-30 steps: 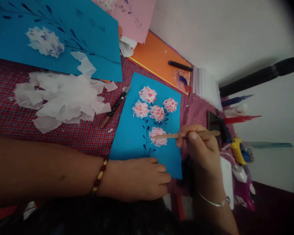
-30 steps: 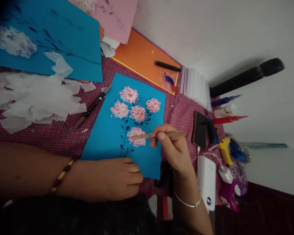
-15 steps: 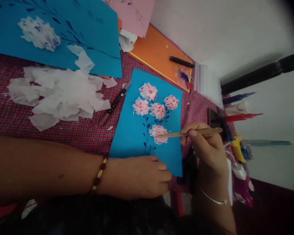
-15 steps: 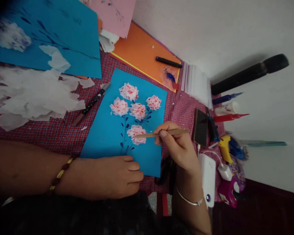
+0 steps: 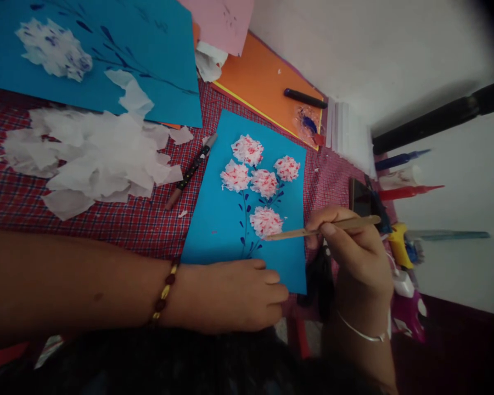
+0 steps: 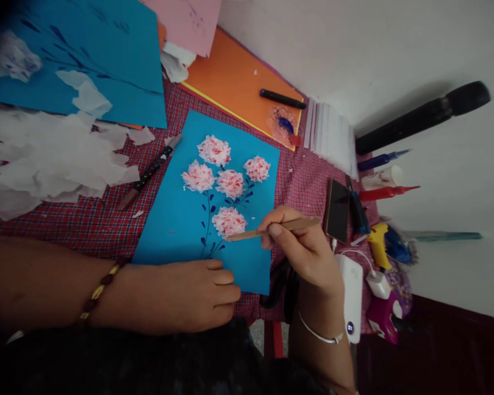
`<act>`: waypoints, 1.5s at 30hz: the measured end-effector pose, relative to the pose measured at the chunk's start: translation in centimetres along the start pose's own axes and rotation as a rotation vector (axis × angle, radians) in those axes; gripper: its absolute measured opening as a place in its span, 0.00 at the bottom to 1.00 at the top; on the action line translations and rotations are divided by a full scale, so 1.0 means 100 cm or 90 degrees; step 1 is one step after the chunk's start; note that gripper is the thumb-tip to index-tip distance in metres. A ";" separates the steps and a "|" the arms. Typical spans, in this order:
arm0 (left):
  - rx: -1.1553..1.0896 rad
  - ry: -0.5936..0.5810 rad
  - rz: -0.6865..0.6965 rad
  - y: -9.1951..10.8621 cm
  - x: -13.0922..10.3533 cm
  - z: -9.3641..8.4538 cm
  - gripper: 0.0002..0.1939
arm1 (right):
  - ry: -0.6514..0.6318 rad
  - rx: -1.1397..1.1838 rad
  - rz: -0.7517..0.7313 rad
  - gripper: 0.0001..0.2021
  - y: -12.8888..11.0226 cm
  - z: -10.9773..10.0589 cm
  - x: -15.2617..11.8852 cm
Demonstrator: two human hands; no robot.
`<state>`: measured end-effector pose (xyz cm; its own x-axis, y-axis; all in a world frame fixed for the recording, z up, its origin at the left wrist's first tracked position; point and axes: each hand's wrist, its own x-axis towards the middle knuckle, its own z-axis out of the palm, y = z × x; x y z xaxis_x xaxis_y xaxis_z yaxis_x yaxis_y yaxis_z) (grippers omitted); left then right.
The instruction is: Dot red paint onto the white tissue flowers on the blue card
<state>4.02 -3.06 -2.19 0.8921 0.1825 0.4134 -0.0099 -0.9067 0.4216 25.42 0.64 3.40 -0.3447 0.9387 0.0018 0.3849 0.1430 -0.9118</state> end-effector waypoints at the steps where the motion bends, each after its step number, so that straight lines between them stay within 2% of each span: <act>1: 0.000 0.003 -0.001 0.000 0.000 0.000 0.04 | -0.003 -0.005 -0.002 0.07 0.000 0.000 0.000; 7: -0.004 -0.017 0.004 -0.001 0.001 0.001 0.02 | 0.012 -0.067 -0.008 0.07 0.002 -0.009 -0.001; 12: 0.006 -0.024 -0.004 0.000 0.002 -0.002 0.02 | -0.017 -0.013 -0.028 0.08 0.003 -0.012 -0.003; 18: 0.006 -0.076 -0.008 0.001 0.003 -0.004 0.00 | -0.053 -0.053 -0.058 0.09 0.004 -0.010 0.003; 23: -0.006 -0.112 -0.020 0.000 0.004 -0.005 0.00 | -0.029 -0.067 -0.065 0.09 0.003 -0.017 0.005; 32: -0.012 -0.167 -0.010 -0.001 0.009 -0.011 0.02 | -0.060 -0.103 -0.107 0.17 -0.001 -0.019 0.008; 40: -0.002 -0.185 -0.008 -0.001 0.010 -0.008 0.02 | 0.032 -0.103 -0.065 0.14 -0.002 -0.025 0.003; 45: -0.002 -0.193 -0.015 -0.001 0.011 -0.010 0.02 | -0.014 -0.030 -0.058 0.14 0.002 -0.014 0.009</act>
<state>4.60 -2.44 -0.98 0.9862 0.0819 0.1439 0.0120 -0.9021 0.4313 26.35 1.94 3.82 -0.3989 0.9139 0.0748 0.3901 0.2430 -0.8881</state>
